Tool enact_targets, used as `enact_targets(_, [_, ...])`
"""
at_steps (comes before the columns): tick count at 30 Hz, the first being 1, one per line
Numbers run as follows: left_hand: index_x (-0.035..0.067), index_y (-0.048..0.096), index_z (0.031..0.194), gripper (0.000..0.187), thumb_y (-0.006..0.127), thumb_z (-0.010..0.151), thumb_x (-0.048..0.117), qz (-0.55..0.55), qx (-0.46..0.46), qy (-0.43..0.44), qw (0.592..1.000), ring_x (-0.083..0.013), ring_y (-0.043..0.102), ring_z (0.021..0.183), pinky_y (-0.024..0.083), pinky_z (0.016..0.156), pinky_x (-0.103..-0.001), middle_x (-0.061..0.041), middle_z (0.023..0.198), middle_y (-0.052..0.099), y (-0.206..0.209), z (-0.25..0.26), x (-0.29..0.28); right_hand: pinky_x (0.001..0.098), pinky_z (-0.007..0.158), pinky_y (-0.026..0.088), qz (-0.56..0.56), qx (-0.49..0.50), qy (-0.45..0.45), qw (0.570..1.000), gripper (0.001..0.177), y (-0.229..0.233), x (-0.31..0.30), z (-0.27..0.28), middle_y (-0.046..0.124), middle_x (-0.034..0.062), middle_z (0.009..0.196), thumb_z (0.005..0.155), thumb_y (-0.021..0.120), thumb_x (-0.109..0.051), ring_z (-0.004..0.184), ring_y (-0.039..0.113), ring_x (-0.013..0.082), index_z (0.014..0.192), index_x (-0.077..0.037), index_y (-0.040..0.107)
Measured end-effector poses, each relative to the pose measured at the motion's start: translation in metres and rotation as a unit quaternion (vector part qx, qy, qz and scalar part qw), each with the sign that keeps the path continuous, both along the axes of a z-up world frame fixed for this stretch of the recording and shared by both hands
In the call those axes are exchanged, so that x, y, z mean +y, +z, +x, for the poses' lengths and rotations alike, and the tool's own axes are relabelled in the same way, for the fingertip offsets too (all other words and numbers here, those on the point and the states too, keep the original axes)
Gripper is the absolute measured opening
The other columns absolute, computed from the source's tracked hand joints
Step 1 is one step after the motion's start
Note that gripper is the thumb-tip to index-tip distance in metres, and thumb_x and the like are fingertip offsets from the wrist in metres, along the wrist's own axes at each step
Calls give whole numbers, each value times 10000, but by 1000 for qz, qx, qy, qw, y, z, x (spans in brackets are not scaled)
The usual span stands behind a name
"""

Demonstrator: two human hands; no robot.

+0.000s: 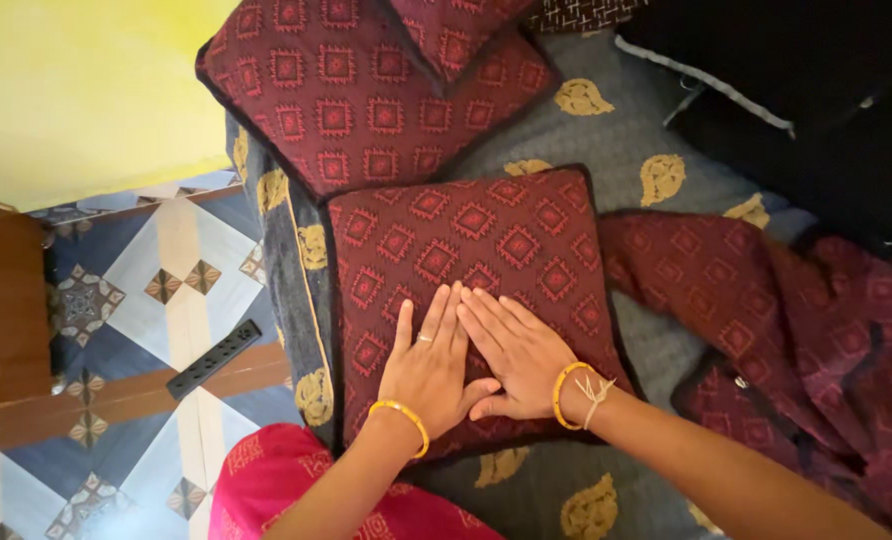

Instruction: The person inserts black pillow inserts into maroon patterned pillow covers, smooths the fabric, and zips the covers closed. The person repeats this process for multiple pillows, stacking the finished ones on the bed.

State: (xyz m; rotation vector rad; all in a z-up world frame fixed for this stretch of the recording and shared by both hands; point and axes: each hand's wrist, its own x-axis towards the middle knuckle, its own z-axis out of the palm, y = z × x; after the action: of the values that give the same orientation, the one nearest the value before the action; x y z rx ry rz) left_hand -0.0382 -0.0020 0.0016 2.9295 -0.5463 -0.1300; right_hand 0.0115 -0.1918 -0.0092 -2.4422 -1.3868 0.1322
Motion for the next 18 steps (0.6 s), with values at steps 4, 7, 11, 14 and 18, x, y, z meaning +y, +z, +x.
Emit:
enact_targets(4, [-63, 249, 1536, 1042, 412, 872, 724, -1, -13, -6, 1000, -355, 110, 1530, 62, 1198, -595, -234, 1627, 228, -3, 35, 6, 522, 1222, 157, -1, 2, -19, 1000, 1301, -4, 13, 28, 268, 319, 1593, 701, 627, -798, 1510, 223, 433, 1515, 134, 227])
enact_targets(7, [-58, 248, 1541, 1052, 408, 872, 738, 14, -1, -10, 1000, -353, 121, 1528, 71, 1197, -593, -226, 1628, 230, -7, 62, 13, 521, 1231, 157, 9, -5, -33, 999, 1299, -7, 19, 50, 267, 316, 1599, 705, 637, -792, 1517, 227, 428, 1520, 132, 227])
enact_targets(11, [-37, 254, 1556, 1051, 411, 883, 755, 10, -1, -8, 1000, -345, 144, 1538, 82, 1206, -594, -206, 1635, 241, -10, 97, 23, 517, 1245, 161, 23, -19, -37, 999, 1276, -8, 27, 83, 279, 311, 1610, 744, 636, -787, 1524, 240, 423, 1530, 135, 234])
enact_targets(14, [-7, 274, 1568, 1038, 419, 881, 757, -11, -12, 6, 1000, -320, 155, 1537, 84, 1198, -624, -176, 1640, 253, -12, 117, 28, 509, 1242, 165, -7, -27, -46, 999, 1256, -8, 32, 104, 298, 300, 1605, 752, 634, -782, 1521, 250, 413, 1530, 124, 245])
enact_targets(18, [144, 332, 1571, 906, 445, 898, 740, -11, 1, 66, 998, -366, 139, 1547, 87, 1190, -686, -124, 1672, 241, -8, 135, 33, 504, 1241, 157, -50, -23, -97, 994, 1227, -15, 36, 129, 314, 257, 1612, 763, 618, -798, 1524, 251, 386, 1542, 81, 259])
